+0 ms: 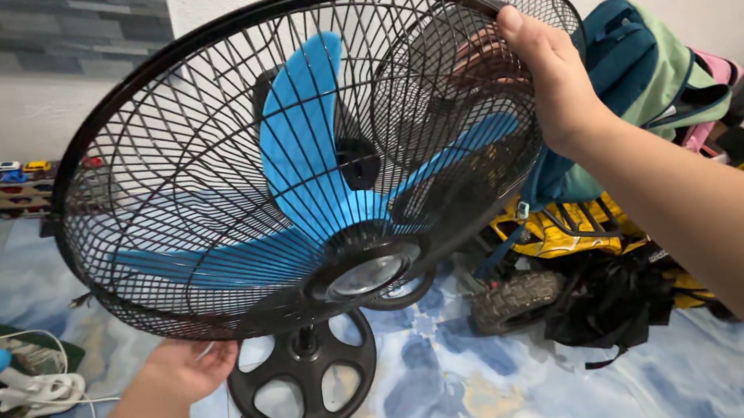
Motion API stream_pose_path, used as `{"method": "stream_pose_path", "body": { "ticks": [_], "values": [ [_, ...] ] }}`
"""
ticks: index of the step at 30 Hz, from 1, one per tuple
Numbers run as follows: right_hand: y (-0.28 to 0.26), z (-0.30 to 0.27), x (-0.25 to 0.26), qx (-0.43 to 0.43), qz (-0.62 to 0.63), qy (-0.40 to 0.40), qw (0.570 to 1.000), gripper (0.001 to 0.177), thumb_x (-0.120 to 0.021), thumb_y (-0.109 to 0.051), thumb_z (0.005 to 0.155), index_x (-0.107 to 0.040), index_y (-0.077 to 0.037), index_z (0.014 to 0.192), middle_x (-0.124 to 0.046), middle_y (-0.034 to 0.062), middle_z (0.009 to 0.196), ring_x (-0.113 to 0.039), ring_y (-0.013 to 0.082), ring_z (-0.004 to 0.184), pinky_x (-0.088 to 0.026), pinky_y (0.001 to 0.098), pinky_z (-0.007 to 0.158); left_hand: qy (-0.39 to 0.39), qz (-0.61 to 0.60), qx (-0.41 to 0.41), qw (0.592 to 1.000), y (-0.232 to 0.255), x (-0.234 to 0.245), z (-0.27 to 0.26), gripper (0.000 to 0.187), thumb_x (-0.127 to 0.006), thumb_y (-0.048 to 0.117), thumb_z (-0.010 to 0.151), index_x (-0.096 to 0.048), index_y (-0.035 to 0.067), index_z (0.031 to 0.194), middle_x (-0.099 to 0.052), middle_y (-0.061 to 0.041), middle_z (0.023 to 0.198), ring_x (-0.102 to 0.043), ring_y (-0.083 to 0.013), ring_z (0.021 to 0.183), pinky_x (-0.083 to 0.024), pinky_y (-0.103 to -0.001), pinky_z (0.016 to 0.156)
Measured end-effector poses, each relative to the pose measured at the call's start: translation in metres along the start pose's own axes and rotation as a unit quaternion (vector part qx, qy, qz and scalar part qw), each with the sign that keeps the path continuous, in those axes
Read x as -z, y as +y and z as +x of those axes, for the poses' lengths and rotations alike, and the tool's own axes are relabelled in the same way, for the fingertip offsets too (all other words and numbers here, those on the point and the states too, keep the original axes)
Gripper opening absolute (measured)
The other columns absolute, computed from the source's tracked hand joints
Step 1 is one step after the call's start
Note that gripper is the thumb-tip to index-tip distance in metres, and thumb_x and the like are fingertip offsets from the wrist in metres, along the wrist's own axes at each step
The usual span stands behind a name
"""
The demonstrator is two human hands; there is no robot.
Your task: The person holds the front grille of a fan and attempts to secure it to the motor housing by hand, then manipulates the fan blade center cap.
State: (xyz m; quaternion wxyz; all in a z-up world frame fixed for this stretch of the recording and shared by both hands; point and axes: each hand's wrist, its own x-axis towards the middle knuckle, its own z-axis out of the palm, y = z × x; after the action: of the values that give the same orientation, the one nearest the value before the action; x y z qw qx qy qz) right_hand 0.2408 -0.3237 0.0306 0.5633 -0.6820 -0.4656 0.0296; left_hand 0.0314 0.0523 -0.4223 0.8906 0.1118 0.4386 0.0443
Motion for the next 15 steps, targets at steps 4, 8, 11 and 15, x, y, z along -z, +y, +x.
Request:
{"method": "stream_pose_path", "body": {
  "ticks": [4,8,11,15],
  "values": [
    [-0.001,0.000,0.000,-0.001,0.005,-0.006,1.000,0.052,-0.051,-0.050,0.109,-0.066,0.000,0.114,-0.073,0.0098,0.106,-0.070,0.0180,0.098,-0.056,0.0335,0.094,-0.015,-0.036,-0.061,0.997,-0.011,-0.019,-0.021,0.029,-0.062,0.035,0.100,-0.066,0.010,0.113,-0.065,-0.009,0.123,-0.066,-0.0246,0.111,-0.055,-0.046,0.099],
    [-0.001,0.010,0.010,-0.037,0.018,-0.047,0.998,0.053,-0.051,-0.052,0.105,-0.065,-0.002,0.116,-0.072,0.0104,0.108,-0.071,0.0199,0.102,-0.058,0.0351,0.096,-0.085,-0.069,-0.116,0.987,-0.034,-0.063,-0.095,0.039,-0.049,0.046,0.101,-0.065,0.016,0.119,-0.061,-0.005,0.135,-0.063,-0.0256,0.116,-0.050,-0.052,0.104],
    [0.000,0.018,0.022,-0.060,0.029,-0.092,0.994,0.056,-0.055,-0.055,0.103,-0.061,-0.003,0.122,-0.069,0.0122,0.115,-0.068,0.0236,0.110,-0.056,0.0415,0.103,-0.173,-0.068,-0.132,0.974,-0.038,-0.089,-0.145,0.050,-0.037,0.049,0.098,-0.064,0.024,0.131,-0.063,-0.003,0.139,-0.059,-0.0279,0.125,-0.045,-0.056,0.108],
    [0.004,0.030,0.037,-0.106,0.064,-0.139,0.982,0.076,-0.043,-0.068,0.102,-0.063,0.000,0.129,-0.069,0.0148,0.123,-0.066,0.0275,0.117,-0.048,0.0468,0.111,-0.198,-0.059,-0.129,0.970,-0.036,-0.100,-0.164,0.057,-0.032,0.052,0.098,-0.060,0.024,0.140,-0.062,-0.002,0.145,-0.057,-0.0281,0.132,-0.043,-0.056,0.111]
  ]
}}
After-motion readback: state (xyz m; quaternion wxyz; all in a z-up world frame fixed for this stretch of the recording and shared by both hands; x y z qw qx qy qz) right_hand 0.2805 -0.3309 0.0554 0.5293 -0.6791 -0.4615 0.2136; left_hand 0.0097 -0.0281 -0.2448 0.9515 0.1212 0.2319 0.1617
